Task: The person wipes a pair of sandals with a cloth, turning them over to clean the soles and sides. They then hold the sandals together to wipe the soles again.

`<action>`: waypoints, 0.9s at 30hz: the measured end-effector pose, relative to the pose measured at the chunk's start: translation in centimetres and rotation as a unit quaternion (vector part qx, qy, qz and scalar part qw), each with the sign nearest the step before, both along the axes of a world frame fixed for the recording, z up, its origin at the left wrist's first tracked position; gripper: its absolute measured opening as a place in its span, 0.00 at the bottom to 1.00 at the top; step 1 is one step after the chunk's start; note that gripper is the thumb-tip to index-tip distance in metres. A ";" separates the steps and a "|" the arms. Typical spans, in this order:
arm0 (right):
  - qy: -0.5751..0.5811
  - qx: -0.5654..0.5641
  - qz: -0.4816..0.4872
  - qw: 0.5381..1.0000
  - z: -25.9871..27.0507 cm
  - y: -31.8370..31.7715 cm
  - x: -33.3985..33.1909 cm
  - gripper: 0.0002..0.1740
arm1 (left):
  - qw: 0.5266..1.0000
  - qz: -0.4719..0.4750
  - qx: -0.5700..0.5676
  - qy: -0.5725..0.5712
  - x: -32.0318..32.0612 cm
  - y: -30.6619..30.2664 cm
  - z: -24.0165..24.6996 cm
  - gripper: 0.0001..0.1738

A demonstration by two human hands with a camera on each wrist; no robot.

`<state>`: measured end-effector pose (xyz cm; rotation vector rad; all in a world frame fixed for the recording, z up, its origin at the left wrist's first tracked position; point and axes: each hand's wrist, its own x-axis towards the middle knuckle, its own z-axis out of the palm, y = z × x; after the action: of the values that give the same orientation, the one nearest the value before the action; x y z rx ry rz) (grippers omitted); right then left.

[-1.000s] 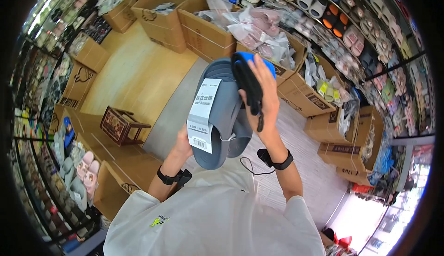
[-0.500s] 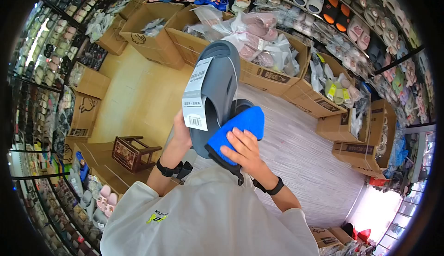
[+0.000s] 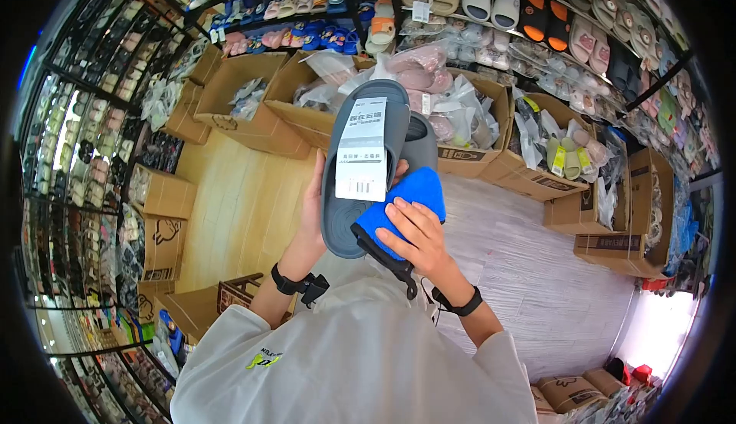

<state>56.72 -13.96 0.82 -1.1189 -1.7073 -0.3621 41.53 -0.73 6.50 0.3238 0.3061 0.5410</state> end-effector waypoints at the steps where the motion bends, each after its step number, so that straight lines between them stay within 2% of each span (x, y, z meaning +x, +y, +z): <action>1: -0.005 -0.006 -0.012 1.000 0.5 0.2 0.5 0.22 | 1.000 -0.010 -0.010 -0.007 0.4 0.7 -0.5 0.49; 4: -0.046 -0.126 -0.092 0.987 3.2 -0.3 1.6 0.27 | 1.000 -0.019 0.020 0.007 2.0 1.9 -0.7 0.45; 5: -0.048 -0.158 -0.117 0.979 3.4 -0.3 1.8 0.34 | 0.999 -0.027 0.023 0.000 2.8 2.0 -0.6 0.38; 9: 0.041 -0.225 -0.216 0.949 3.7 0.2 1.6 0.39 | 0.993 -0.035 0.071 0.087 6.4 1.7 -0.5 0.35; 12: 0.124 -0.245 -0.206 0.939 4.0 0.9 2.0 0.32 | 0.992 -0.020 0.092 0.083 8.8 1.7 -0.8 0.34; 15: 0.184 -0.250 -0.172 0.935 4.4 1.3 2.5 0.36 | 0.992 -0.037 0.087 0.088 11.1 3.6 -1.8 0.34; 19: 0.134 -0.265 -0.125 0.947 4.0 1.0 5.1 0.30 | 0.997 -0.073 0.028 0.026 14.5 7.4 -0.4 0.29; 22: 0.189 -0.242 -0.056 0.950 3.1 1.0 7.5 0.31 | 0.990 -0.112 0.039 0.081 17.4 10.3 0.0 0.28; 24: 0.340 -0.252 -0.076 0.903 4.4 1.2 8.5 0.33 | 0.982 -0.149 0.081 0.080 19.1 11.7 0.3 0.28; 25: 0.422 -0.242 -0.107 0.867 4.3 1.1 8.8 0.30 | 0.978 -0.160 0.109 0.081 20.1 12.3 0.1 0.29; 26: 0.424 -0.227 -0.201 0.853 1.4 -0.4 9.3 0.24 | 0.972 -0.172 0.136 0.080 21.1 13.0 -0.1 0.29; 27: 0.442 -0.224 -0.275 0.824 1.6 0.1 9.8 0.21 | 0.967 -0.209 0.128 0.067 22.1 13.9 -0.3 0.35</action>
<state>66.57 -13.88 2.44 -1.7674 -0.6158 0.2336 63.59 13.21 6.23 0.6607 0.2871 0.1395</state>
